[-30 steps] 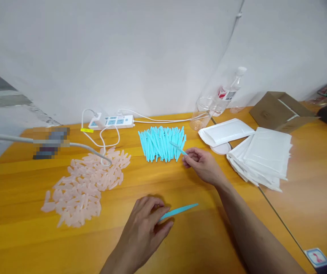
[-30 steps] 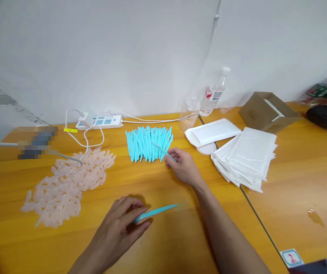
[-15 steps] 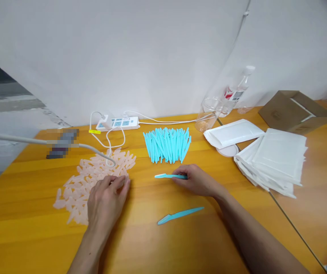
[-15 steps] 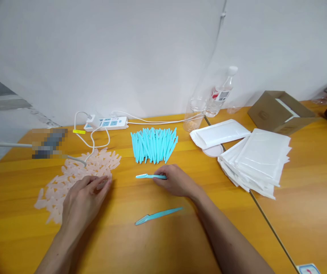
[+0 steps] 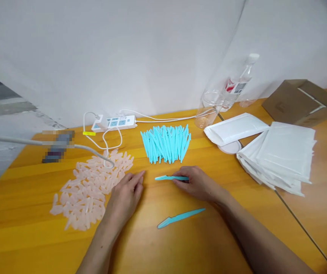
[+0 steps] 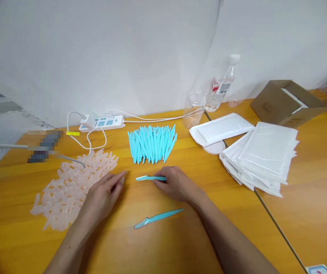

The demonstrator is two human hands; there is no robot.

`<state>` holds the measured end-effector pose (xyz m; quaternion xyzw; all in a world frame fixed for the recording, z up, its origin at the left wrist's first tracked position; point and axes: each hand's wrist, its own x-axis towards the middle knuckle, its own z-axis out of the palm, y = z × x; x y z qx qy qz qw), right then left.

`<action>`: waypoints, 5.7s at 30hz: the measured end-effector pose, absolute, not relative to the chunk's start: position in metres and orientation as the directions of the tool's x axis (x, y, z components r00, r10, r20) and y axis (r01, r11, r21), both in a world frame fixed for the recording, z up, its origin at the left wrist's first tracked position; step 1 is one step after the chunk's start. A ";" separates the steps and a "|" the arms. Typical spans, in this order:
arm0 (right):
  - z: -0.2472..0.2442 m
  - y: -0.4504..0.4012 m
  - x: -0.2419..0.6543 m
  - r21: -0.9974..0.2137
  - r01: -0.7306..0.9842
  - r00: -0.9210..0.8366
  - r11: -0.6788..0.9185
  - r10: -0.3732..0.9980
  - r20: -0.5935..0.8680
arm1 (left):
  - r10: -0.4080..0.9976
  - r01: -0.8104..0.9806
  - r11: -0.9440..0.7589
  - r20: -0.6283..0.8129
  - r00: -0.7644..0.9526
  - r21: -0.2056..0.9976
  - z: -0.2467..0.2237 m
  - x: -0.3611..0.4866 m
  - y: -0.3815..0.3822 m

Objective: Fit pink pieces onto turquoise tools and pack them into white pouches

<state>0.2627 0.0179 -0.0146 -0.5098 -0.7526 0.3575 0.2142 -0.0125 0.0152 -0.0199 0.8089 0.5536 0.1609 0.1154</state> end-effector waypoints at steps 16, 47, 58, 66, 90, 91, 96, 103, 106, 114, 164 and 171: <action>-0.018 0.023 0.263 -0.781 0.595 -0.379 0.188 0.923 -0.067 | 0.781 0.644 -0.424 -0.103 0.616 0.636 0.004 -0.018 0.000; -0.010 0.019 0.263 -0.781 0.547 -0.477 0.301 0.879 0.005 | 0.950 0.537 -0.099 -0.081 0.302 0.838 -0.023 -0.012 0.006; -0.011 0.015 0.260 -0.736 0.575 -0.512 0.356 0.859 0.015 | 0.943 0.522 -0.128 -0.060 0.328 0.843 -0.023 0.013 0.004; -0.036 0.023 0.262 -0.536 0.704 -0.418 0.465 0.882 0.216 | 0.915 0.670 -0.381 0.153 0.374 0.638 -0.028 0.030 0.020; -0.018 0.090 0.266 -0.529 0.804 0.309 -0.271 0.951 -0.018 | 0.864 0.687 -0.504 0.297 0.407 0.523 -0.045 0.031 0.021; -0.018 0.095 0.267 -0.528 0.798 0.324 -0.291 0.946 -0.032 | 0.860 0.689 -0.510 0.305 0.409 0.515 -0.045 0.031 0.021; -0.021 0.108 0.273 -0.581 0.739 0.345 -0.342 0.932 -0.110 | 0.863 0.688 -0.505 0.303 0.404 0.521 -0.044 0.035 0.021; -0.008 0.089 0.295 -0.803 0.500 0.262 -0.323 0.941 -0.216 | 0.913 0.687 -0.405 0.301 0.275 0.603 -0.019 -0.015 0.019; 0.000 0.061 0.312 -0.929 0.250 0.085 -0.273 0.962 -0.259 | 0.955 0.752 -0.239 0.288 0.068 0.614 -0.008 -0.062 0.020; 0.006 0.019 0.309 -0.891 0.411 -0.480 -0.191 0.786 -0.390 | 0.966 0.916 -0.257 0.098 0.238 0.308 -0.007 -0.085 0.033; 0.000 0.014 0.282 -0.858 0.508 -0.467 0.081 0.862 -0.195 | 0.930 0.509 -0.120 -0.084 0.359 0.853 -0.019 0.022 0.002; -0.019 0.014 0.276 -0.669 0.652 -0.423 0.357 0.903 0.069 | 0.888 0.610 -0.442 0.223 0.403 0.658 -0.030 0.033 0.004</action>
